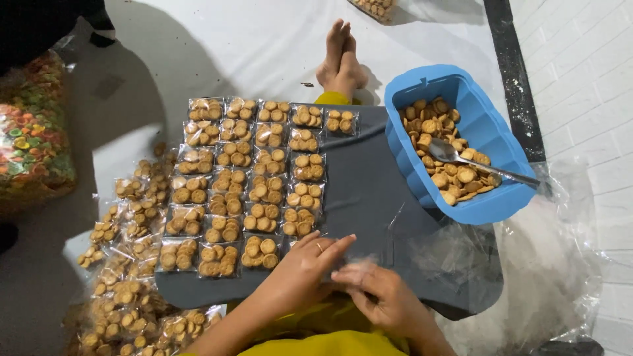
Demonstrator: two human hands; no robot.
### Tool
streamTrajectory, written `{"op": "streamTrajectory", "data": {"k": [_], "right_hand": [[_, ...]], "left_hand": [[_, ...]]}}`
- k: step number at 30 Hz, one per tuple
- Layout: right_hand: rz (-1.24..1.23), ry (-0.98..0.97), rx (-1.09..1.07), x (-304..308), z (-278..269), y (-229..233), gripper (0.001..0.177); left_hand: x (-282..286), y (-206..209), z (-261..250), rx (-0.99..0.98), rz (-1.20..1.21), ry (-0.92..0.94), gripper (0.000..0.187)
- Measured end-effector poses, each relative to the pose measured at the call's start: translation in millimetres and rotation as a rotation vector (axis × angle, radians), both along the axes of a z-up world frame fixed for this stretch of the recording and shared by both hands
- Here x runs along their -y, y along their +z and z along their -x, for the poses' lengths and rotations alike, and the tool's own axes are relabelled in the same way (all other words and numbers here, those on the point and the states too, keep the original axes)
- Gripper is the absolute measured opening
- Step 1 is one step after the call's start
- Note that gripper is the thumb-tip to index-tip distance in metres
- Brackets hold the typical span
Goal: The person is manually packaging small cookies into individual clear plastic bags from a larger blue container.
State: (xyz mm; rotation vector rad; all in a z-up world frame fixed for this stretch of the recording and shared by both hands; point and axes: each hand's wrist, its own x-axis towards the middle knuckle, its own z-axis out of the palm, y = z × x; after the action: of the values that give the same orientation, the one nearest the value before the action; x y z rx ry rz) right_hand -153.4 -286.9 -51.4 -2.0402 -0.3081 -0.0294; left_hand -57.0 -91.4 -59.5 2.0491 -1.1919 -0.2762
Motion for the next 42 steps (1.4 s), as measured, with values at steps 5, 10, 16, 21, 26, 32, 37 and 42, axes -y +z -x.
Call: {"op": "streamTrajectory", "data": {"k": [5, 10, 16, 21, 26, 32, 37, 42], "right_hand": [[0.013, -0.120, -0.062, -3, 2, -10, 0.033], [-0.136, -0.196, -0.128, 3, 5, -8, 0.035], [-0.341, -0.242, -0.135, 12, 14, -20, 0.029], [-0.122, -0.287, -0.052, 5, 11, -3, 0.029], [-0.084, -0.287, 0.056, -4, 14, 4, 0.021], [-0.091, -0.331, 0.138, -10, 16, -5, 0.019], [-0.191, -0.264, 0.135, -3, 24, -10, 0.025], [-0.156, -0.338, 0.244, 3, 25, -9, 0.055]], "left_hand": [[7, -8, 0, 0.246, 0.049, 0.053, 0.071], [1, -11, 1, 0.125, 0.069, 0.018, 0.095], [-2, -1, 13, -0.336, 0.080, -0.028, 0.088], [3, -6, 22, -0.481, 0.266, -0.004, 0.072], [11, -20, 26, -0.200, 0.337, 0.097, 0.059], [17, -28, 26, -0.173, 0.402, 0.161, 0.051], [15, -37, 28, -0.213, 0.464, 0.173, 0.041], [15, -66, 20, -1.008, 0.713, 0.289, 0.049]]}}
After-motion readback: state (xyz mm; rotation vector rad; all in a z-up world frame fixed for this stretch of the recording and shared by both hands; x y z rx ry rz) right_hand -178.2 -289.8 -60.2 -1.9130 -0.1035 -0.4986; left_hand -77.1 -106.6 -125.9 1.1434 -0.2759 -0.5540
